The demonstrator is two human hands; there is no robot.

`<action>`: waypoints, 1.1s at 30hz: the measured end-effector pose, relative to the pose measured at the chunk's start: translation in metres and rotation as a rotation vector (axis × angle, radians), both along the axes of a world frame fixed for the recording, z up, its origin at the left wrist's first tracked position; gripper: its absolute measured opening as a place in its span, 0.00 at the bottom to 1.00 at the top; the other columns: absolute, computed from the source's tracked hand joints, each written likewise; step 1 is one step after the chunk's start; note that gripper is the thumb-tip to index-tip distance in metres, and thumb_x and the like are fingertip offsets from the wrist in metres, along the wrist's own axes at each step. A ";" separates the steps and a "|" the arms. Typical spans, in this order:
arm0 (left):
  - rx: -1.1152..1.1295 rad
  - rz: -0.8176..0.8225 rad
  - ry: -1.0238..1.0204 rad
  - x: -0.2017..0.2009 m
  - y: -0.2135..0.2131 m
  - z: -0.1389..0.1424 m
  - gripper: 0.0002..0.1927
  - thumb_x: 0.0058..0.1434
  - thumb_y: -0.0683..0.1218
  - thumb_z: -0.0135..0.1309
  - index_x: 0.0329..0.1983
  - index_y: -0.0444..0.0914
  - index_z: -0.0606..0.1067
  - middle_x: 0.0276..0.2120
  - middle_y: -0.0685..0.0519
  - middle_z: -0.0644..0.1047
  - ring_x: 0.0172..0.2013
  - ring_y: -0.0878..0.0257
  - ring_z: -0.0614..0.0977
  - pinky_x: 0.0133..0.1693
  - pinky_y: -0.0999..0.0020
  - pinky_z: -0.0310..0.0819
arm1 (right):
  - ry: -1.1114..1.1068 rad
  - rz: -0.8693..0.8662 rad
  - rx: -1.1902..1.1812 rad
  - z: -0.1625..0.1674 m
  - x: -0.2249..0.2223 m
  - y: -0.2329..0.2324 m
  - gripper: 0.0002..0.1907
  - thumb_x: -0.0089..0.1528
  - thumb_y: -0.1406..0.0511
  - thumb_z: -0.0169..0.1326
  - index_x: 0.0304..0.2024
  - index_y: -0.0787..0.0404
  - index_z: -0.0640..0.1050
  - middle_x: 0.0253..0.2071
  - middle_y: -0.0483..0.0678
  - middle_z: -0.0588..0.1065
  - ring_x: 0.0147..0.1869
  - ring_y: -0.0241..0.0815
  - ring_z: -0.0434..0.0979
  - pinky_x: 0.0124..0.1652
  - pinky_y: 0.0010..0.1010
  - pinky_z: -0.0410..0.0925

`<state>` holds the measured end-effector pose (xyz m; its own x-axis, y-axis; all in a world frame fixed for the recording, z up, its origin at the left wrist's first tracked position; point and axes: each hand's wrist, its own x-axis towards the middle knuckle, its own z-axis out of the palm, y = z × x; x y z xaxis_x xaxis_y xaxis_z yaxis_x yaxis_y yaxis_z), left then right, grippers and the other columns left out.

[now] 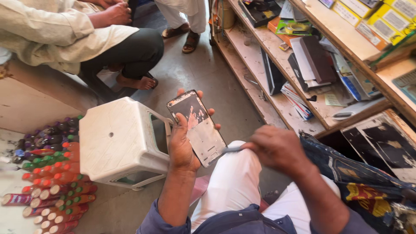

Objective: The person disassembles a smartphone, removes the back cover, and detaches internal components using a metal spudger and tweezers. They then clean the back cover with a brush and wipe it with a cloth.

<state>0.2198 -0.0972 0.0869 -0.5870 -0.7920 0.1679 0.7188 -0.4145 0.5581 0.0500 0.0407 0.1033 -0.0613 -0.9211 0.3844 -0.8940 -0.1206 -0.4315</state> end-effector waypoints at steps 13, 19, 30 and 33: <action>-0.021 0.058 -0.004 -0.004 0.003 -0.004 0.36 0.72 0.60 0.47 0.80 0.50 0.52 0.70 0.48 0.65 0.56 0.54 0.77 0.50 0.51 0.79 | -0.060 0.103 -0.027 -0.002 0.003 0.000 0.11 0.57 0.58 0.62 0.27 0.57 0.80 0.27 0.48 0.76 0.31 0.51 0.77 0.30 0.41 0.68; -0.037 0.127 -0.014 -0.002 0.002 -0.002 0.35 0.72 0.59 0.48 0.78 0.50 0.53 0.70 0.48 0.65 0.55 0.55 0.76 0.50 0.51 0.80 | -0.077 -0.174 0.028 -0.015 -0.018 0.007 0.13 0.58 0.57 0.62 0.27 0.59 0.81 0.26 0.50 0.75 0.30 0.53 0.77 0.28 0.42 0.67; 0.018 0.117 0.038 -0.012 0.009 -0.011 0.41 0.68 0.69 0.42 0.78 0.45 0.54 0.68 0.44 0.67 0.54 0.54 0.79 0.47 0.51 0.81 | -0.525 -0.032 0.164 -0.019 0.022 0.041 0.25 0.60 0.70 0.57 0.60 0.56 0.77 0.30 0.50 0.73 0.31 0.43 0.75 0.34 0.33 0.69; 0.046 0.103 0.117 -0.012 0.011 -0.011 0.42 0.70 0.72 0.35 0.80 0.45 0.55 0.69 0.42 0.68 0.51 0.54 0.79 0.46 0.54 0.81 | -0.515 0.014 0.139 -0.016 0.039 0.039 0.26 0.59 0.71 0.58 0.60 0.55 0.78 0.29 0.50 0.74 0.31 0.43 0.76 0.34 0.34 0.70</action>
<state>0.2073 -0.0860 0.0760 -0.4807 -0.8554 0.1929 0.8180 -0.3582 0.4502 0.0885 0.0797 0.0872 -0.1972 -0.9632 0.1824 -0.5612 -0.0417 -0.8266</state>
